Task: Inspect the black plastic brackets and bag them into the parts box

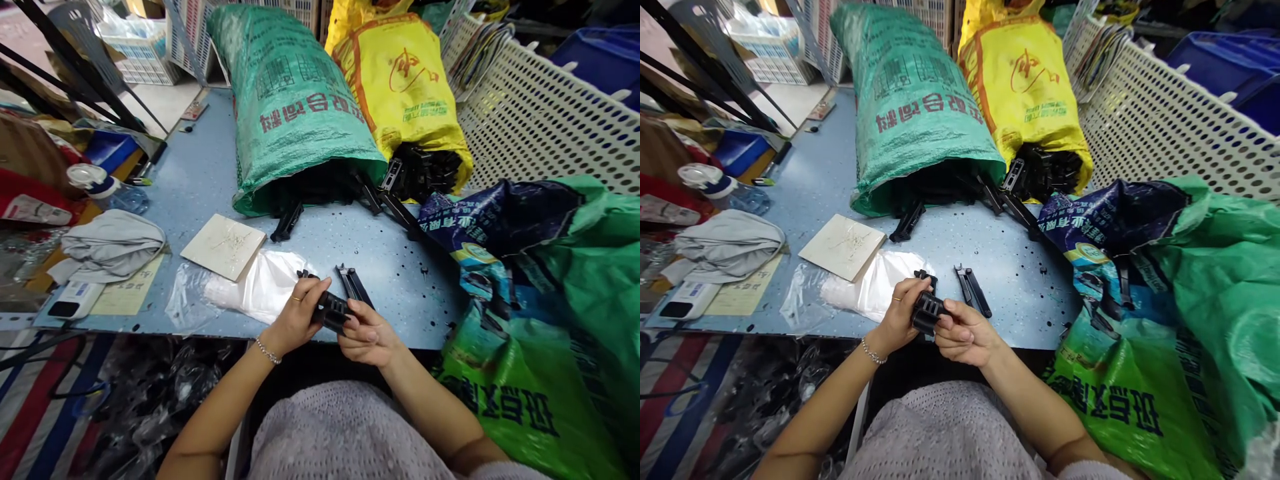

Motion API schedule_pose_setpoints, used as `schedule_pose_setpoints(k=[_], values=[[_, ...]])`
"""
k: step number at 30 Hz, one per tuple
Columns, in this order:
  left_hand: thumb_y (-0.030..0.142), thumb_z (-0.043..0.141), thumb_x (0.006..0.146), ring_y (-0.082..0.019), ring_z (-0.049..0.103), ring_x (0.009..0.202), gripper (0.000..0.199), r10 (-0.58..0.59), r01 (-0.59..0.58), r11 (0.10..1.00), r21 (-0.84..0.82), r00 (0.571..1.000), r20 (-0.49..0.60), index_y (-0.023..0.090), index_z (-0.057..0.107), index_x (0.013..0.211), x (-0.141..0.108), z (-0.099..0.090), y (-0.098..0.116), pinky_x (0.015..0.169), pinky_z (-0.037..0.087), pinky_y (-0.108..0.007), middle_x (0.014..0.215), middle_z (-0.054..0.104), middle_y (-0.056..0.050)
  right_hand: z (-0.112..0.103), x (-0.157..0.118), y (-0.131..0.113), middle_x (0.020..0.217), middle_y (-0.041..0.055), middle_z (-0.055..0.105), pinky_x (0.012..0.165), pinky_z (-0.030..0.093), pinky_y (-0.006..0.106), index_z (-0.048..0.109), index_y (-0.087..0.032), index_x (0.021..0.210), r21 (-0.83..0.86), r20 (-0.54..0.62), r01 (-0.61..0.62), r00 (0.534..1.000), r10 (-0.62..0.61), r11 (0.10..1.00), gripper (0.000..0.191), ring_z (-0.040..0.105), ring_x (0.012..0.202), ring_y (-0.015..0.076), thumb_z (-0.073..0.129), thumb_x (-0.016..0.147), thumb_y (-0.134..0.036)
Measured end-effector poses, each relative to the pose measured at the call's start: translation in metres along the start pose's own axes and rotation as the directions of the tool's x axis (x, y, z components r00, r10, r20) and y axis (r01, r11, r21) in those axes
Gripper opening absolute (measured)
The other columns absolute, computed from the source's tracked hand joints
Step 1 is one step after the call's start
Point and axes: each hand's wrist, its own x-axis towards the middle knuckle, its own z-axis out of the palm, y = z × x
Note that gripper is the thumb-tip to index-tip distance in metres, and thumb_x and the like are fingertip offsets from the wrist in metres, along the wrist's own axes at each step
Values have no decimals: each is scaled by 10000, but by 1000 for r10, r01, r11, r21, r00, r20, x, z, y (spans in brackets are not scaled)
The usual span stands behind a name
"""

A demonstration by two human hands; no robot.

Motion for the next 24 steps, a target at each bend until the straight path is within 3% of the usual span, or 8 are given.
schedule_pose_setpoints(k=[2, 4, 7, 9, 13, 15, 21, 24], values=[[60, 576, 832, -259, 526, 1174, 854, -93, 97, 994, -46, 992, 79, 277, 184, 1558, -1, -3, 6, 1002, 508, -447, 1280, 442, -135, 2, -6, -5, 397, -102, 342, 339, 198, 136, 530, -168, 665, -431, -174, 106, 965, -198, 896, 411, 196, 345, 31, 616, 902, -492], [49, 564, 828, -261, 519, 1196, 844, -180, 192, 979, -67, 972, 154, 284, 201, 1553, -2, -7, 11, 1017, 498, -457, 1290, 445, -132, 5, -12, -14, 496, -41, 477, 413, 299, 179, 579, -165, 690, -850, -174, 103, 871, -459, 517, 369, 351, 421, 60, 623, 901, -465], [42, 546, 843, -257, 504, 1222, 835, -235, 246, 969, -40, 955, 181, 295, 194, 1556, -4, -10, 17, 1050, 473, -469, 1300, 444, -128, 6, -17, -28, 640, 37, 585, 575, 417, 254, 632, -165, 723, -997, 59, 14, 792, -607, -79, 337, 513, 601, 128, 641, 885, -460], [30, 543, 839, -256, 494, 1228, 858, -219, 223, 975, -15, 966, 135, 294, 171, 1566, -5, -11, 18, 1057, 467, -465, 1308, 436, -131, 4, -16, -34, 682, 53, 621, 605, 443, 272, 649, -163, 799, -995, 91, 49, 839, -536, -92, 364, 547, 633, 144, 591, 909, -505], [25, 547, 839, -238, 507, 1181, 867, -169, 169, 986, -2, 984, 48, 277, 162, 1574, -6, -8, 19, 1030, 489, -426, 1289, 435, -134, -6, -10, -29, 596, 23, 617, 422, 374, 224, 582, -158, 831, -857, -58, 33, 985, -160, 514, 530, 423, 404, 86, 309, 1006, -577], [25, 553, 837, -231, 514, 1159, 872, -155, 155, 988, 3, 987, 49, 268, 159, 1576, -6, -7, 18, 1021, 496, -415, 1277, 439, -133, -9, -9, -25, 490, -32, 535, 356, 298, 209, 555, -161, 786, -806, -54, 26, 992, -118, 591, 530, 296, 329, 64, 320, 1001, -585], [15, 556, 818, -248, 499, 1181, 893, -180, 176, 982, 62, 981, 71, 240, 141, 1577, -10, -8, 16, 1018, 492, -449, 1286, 447, -148, 0, -11, -33, 638, 33, 618, 528, 455, 247, 695, -132, 812, -965, 208, 87, 831, -516, -248, 368, 530, 559, 130, 542, 954, -436], [26, 573, 812, -254, 500, 1169, 914, -132, 133, 990, 57, 991, -19, 229, 108, 1572, -11, -7, 15, 988, 504, -470, 1271, 458, -153, 1, -10, -37, 694, 52, 641, 611, 460, 275, 682, -148, 863, -898, 340, 116, 794, -504, -423, 290, 570, 635, 151, 555, 960, -389]])
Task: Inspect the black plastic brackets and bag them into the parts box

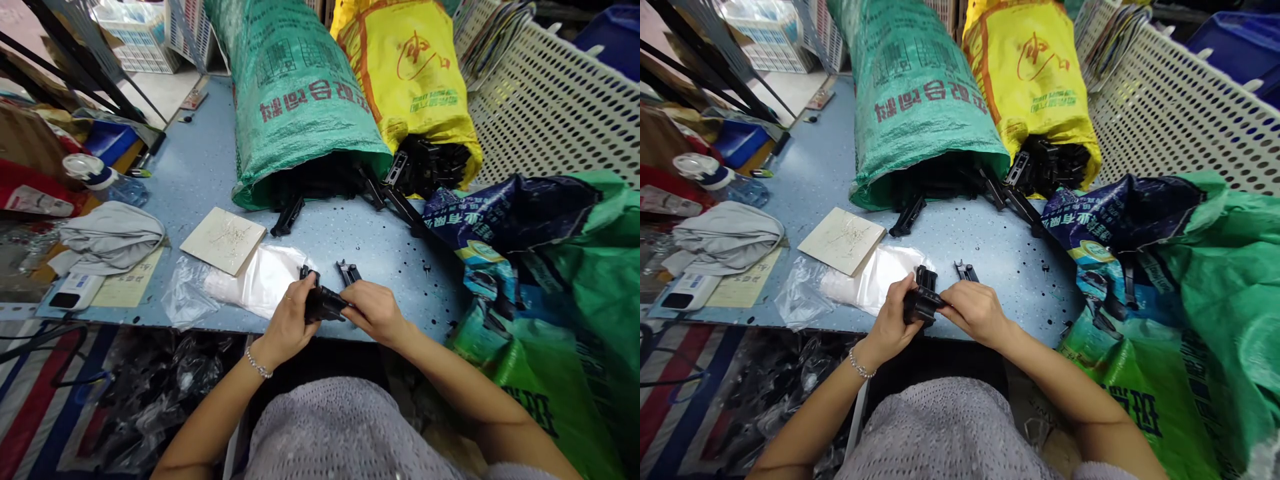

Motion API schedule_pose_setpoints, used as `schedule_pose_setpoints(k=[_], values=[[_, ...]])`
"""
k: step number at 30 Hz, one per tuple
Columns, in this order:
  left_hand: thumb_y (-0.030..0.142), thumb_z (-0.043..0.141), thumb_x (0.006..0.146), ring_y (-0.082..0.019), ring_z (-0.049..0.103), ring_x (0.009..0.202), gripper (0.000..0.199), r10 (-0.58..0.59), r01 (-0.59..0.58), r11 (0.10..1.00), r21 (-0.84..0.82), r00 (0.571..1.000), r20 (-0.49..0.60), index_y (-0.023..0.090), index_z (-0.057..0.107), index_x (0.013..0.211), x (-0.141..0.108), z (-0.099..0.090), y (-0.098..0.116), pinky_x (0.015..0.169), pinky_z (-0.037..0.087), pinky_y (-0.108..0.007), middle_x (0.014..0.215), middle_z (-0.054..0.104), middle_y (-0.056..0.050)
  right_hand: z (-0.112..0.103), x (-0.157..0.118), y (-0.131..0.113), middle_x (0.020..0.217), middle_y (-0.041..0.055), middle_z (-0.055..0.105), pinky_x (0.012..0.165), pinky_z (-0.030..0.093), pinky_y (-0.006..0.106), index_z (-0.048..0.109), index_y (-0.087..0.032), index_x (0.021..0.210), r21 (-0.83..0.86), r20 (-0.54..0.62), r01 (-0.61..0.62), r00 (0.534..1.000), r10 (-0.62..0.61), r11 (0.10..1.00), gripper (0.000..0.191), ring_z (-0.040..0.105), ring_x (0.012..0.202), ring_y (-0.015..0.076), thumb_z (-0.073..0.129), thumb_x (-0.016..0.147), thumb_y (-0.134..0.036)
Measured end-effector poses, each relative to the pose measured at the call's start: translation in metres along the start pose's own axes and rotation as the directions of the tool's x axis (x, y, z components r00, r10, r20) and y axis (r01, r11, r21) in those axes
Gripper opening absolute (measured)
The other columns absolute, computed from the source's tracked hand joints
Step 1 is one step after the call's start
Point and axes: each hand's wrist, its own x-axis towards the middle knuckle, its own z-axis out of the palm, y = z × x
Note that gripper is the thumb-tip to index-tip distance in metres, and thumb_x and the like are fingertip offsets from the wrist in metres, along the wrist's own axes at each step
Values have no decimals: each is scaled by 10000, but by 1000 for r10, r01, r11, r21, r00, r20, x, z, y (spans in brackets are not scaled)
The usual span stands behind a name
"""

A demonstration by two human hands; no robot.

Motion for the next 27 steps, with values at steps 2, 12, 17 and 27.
schedule_pose_setpoints(k=[2, 12, 17, 27], values=[[9, 569, 802, -249, 506, 1146, 884, 45, -45, 999, 1, 998, -48, 252, 170, 1552, 0, 0, -1, 953, 518, -467, 1245, 468, -138, 1, 0, 2, 740, 44, 650, 619, 455, 262, 659, -162, 904, 66, 56, -44, 998, 40, 997, 281, 582, 653, 139, 530, 975, -402], [-19, 572, 792, -224, 518, 1111, 810, 83, -87, 996, -38, 992, -90, 267, 260, 1482, -2, 4, -4, 903, 535, -439, 1218, 462, -121, 11, 0, 12, 649, 28, 657, 464, 375, 208, 564, -160, 832, 640, 598, -687, 727, 338, 345, 408, 481, 458, 80, 611, 880, -562], [-4, 564, 812, -211, 530, 1087, 783, 56, -60, 998, -30, 993, -104, 315, 280, 1469, -2, 5, -4, 887, 538, -420, 1218, 453, -104, 13, 0, 12, 569, -6, 601, 405, 361, 209, 628, -139, 792, 528, 376, -465, 878, 296, 711, 449, 415, 411, 79, 503, 939, -544], [39, 565, 822, -234, 522, 1208, 769, -183, 180, 983, -36, 976, -118, 228, 189, 1465, -4, 8, 1, 1009, 488, -450, 1296, 438, -146, 6, 14, 15, 841, 66, 704, 634, 494, 276, 622, -170, 1044, 228, 224, -217, 960, 166, 949, 343, 623, 676, 150, 433, 1013, -454]])
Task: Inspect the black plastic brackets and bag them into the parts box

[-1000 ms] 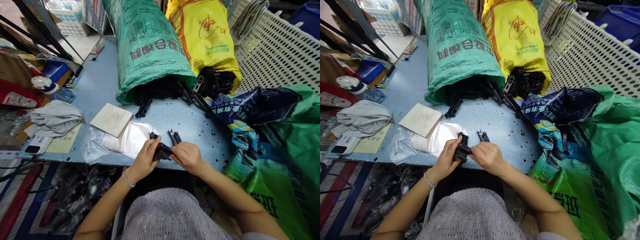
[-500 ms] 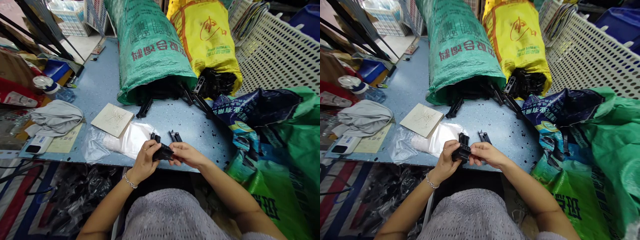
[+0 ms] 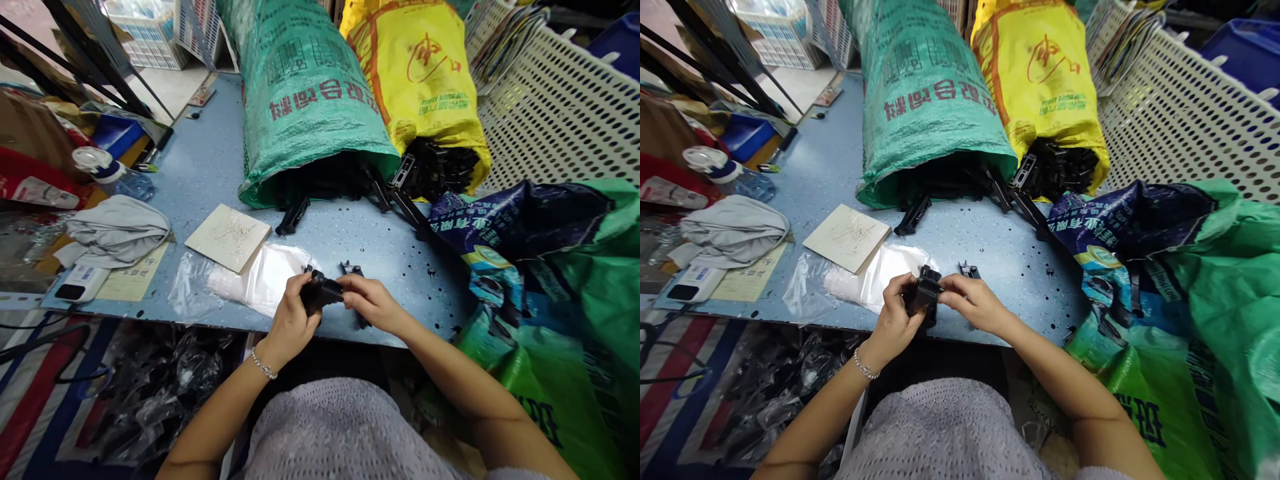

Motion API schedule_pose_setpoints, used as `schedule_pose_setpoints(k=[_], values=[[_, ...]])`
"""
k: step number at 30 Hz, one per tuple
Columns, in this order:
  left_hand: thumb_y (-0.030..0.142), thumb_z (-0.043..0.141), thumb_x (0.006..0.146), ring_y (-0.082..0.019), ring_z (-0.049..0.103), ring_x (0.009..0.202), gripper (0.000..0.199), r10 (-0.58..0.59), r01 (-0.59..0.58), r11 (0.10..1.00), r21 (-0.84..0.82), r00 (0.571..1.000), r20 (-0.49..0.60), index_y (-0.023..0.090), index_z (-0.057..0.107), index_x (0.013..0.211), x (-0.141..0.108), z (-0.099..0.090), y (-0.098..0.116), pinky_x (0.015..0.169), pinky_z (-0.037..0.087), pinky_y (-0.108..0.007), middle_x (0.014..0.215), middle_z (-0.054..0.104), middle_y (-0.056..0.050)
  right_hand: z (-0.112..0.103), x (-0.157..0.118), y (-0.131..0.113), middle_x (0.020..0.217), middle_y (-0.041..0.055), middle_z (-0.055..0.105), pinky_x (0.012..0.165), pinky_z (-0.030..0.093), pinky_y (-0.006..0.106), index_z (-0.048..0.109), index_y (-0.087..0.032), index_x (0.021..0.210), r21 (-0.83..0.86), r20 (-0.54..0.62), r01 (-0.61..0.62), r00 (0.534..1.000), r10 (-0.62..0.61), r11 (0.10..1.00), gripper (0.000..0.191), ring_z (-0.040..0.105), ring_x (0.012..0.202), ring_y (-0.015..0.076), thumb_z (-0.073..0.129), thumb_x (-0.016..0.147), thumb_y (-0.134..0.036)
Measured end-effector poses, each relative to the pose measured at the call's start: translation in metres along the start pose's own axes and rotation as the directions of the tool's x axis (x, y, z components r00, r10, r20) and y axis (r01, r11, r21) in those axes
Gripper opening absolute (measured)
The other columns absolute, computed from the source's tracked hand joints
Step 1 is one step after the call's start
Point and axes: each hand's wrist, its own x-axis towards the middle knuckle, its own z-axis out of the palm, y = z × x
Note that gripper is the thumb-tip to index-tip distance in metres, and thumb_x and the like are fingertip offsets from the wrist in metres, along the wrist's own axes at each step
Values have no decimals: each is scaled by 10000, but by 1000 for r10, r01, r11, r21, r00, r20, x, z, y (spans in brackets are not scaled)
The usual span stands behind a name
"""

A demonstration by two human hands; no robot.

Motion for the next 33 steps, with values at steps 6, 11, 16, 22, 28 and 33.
schedule_pose_setpoints(k=[6, 11, 16, 22, 28, 33], values=[[93, 541, 895, -231, 501, 1233, 599, -27, 27, 999, 20, 999, 25, 236, 302, 1426, 5, -1, 5, 1040, 461, -463, 1270, 470, -127, 1, 2, -7, 884, 61, 656, 719, 459, 289, 620, -180, 994, -70, -47, -78, 996, 74, 995, 321, 582, 788, 162, 519, 963, -484], [136, 535, 922, -238, 531, 1204, 622, 14, -16, 998, 63, 1000, 28, 237, 230, 1455, 7, -1, 6, 975, 500, -454, 1264, 461, -139, 14, 12, 4, 476, -76, 366, 435, 326, 230, 512, -199, 767, 461, 221, -324, 944, 247, 826, 490, 309, 410, 98, 334, 986, -600], [239, 554, 922, -267, 579, 1151, 590, -140, 119, 981, 151, 981, 137, 245, 276, 1442, 11, -14, 2, 922, 526, -466, 1263, 498, -131, 11, 19, 8, 629, -6, 545, 516, 402, 247, 541, -186, 850, 350, 198, -317, 945, 261, 881, 475, 463, 529, 120, 399, 956, -626], [233, 549, 919, -265, 532, 1249, 577, -192, 187, 981, 57, 976, 102, 245, 289, 1434, 13, -10, 1, 1028, 467, -486, 1311, 502, -128, 18, 22, 2, 635, 3, 517, 547, 418, 269, 562, -185, 830, 118, 28, -220, 976, 218, 968, 506, 480, 575, 143, 343, 979, -616], [264, 550, 912, -278, 549, 1238, 536, -354, 355, 935, 21, 924, 148, 216, 316, 1392, 14, -12, 0, 1020, 463, -492, 1327, 511, -145, 15, 23, 11, 740, 43, 613, 586, 434, 271, 600, -170, 931, -207, 9, -110, 993, 115, 972, 456, 541, 640, 154, 351, 1010, -544], [290, 548, 908, -274, 615, 1123, 527, -458, 468, 884, -2, 865, 204, 218, 322, 1379, 18, -14, 9, 948, 497, -478, 1258, 567, -130, 11, 31, 11, 756, 56, 636, 615, 441, 265, 672, -153, 837, -402, -28, 50, 997, -66, 914, 407, 551, 713, 167, 501, 961, -500]])
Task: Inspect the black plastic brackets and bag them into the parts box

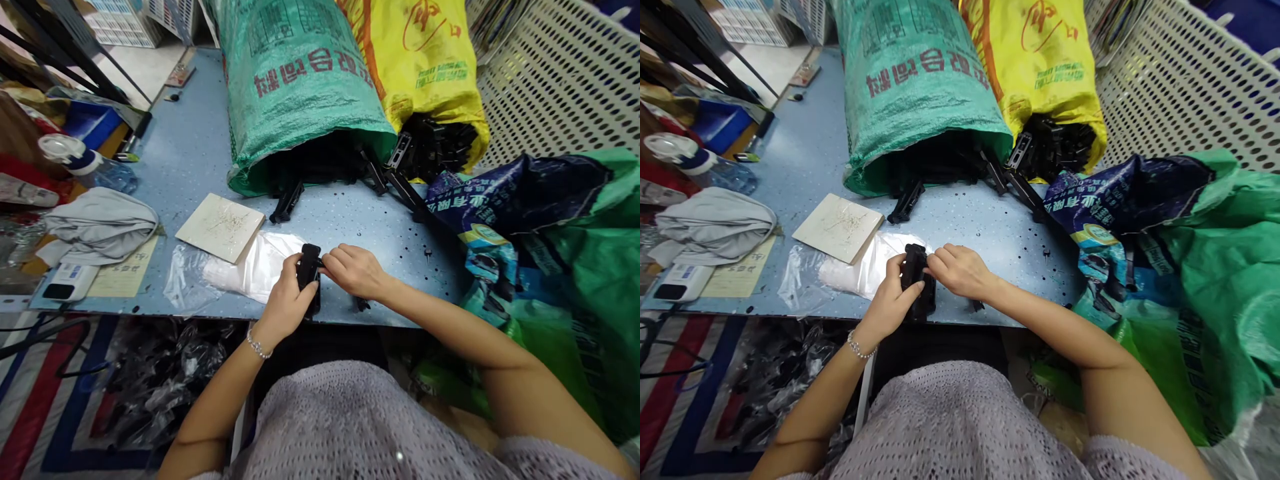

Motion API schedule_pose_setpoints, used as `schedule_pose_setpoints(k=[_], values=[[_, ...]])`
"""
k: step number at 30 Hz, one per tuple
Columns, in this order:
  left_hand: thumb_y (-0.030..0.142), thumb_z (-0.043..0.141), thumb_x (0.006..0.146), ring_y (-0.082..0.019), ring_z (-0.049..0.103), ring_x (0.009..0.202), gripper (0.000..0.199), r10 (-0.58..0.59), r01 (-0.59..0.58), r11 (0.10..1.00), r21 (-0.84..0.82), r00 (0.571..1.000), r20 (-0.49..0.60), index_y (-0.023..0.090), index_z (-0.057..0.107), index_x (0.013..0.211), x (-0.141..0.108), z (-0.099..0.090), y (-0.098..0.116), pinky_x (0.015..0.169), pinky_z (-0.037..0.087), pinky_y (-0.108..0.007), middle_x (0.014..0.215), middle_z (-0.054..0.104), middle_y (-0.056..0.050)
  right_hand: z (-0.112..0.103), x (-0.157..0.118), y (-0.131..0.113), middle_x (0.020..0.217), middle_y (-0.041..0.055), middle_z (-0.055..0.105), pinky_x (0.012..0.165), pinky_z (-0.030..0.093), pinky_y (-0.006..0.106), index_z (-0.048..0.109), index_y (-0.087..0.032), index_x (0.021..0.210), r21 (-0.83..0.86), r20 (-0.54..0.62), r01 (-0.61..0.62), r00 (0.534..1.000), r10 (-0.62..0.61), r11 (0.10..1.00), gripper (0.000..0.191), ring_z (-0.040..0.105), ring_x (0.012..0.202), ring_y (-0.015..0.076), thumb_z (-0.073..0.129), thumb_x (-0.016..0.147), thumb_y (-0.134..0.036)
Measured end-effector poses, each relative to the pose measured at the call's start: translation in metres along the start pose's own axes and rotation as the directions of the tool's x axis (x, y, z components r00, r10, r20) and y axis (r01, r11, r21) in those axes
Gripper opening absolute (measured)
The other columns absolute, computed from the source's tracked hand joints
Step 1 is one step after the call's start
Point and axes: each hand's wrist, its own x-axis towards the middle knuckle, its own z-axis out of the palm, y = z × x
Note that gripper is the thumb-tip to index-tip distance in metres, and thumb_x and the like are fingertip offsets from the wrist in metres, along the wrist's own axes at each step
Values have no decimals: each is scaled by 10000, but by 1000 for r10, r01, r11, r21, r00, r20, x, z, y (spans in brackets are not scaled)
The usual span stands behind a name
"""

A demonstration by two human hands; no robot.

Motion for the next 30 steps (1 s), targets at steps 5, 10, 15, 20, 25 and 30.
schedule_pose_setpoints(k=[5, 10, 15, 20, 25, 30], values=[[289, 562, 896, -268, 619, 1099, 516, 16, -16, 1000, -4, 997, -79, 218, 342, 1357, 1, -1, -3, 933, 493, -473, 1226, 575, -123, 7, 5, -3, 585, -27, 569, 460, 388, 225, 667, -137, 884, 248, 100, -149, 987, 128, 957, 567, 457, 483, 110, 238, 1044, -472], [297, 581, 877, -213, 661, 909, 475, -87, 86, 985, -152, 996, 4, 239, 374, 1301, 3, -5, -9, 854, 523, -415, 1065, 619, -55, -3, 5, -5, 844, 78, 649, 646, 413, 302, 624, -179, 974, -228, 85, 157, 986, -141, 961, 265, 554, 778, 192, 451, 1015, -376], [347, 575, 886, -175, 660, 684, 472, -192, 201, 940, -277, 980, 59, 238, 356, 1290, 2, 0, -14, 702, 543, -355, 945, 648, -22, 1, 11, -2, 862, 81, 655, 630, 398, 299, 598, -176, 944, -293, 113, 162, 984, -134, 942, 276, 573, 780, 193, 414, 1033, -362], [465, 422, 968, -325, 670, 1014, 413, -190, 203, 970, 134, 977, -100, 192, 467, 1274, 1, -3, -42, 881, 508, -511, 1063, 664, -129, 5, -22, 28, 1041, 88, 670, 700, 458, 302, 571, -201, 1127, -227, 34, -236, 968, 250, 945, 225, 638, 906, 217, 558, 970, -361], [363, 288, 1016, -386, 552, 1236, 540, -39, 64, 970, 234, 993, -111, 42, 322, 1448, 23, 47, -52, 971, 473, -536, 1355, 478, -291, 13, -85, 71, 1047, 129, 664, 769, 493, 339, 592, -143, 1122, -202, -87, -531, 847, 525, 823, 236, 659, 934, 242, 542, 958, -304], [251, 290, 1006, -390, 464, 1293, 557, 100, -59, 962, 268, 985, -142, 78, 231, 1532, 45, 97, -40, 1051, 397, -552, 1441, 405, -269, -10, -82, 72, 968, 109, 686, 735, 472, 334, 651, -164, 999, -368, 4, -529, 821, 570, 765, 267, 658, 886, 252, 456, 997, -346]])
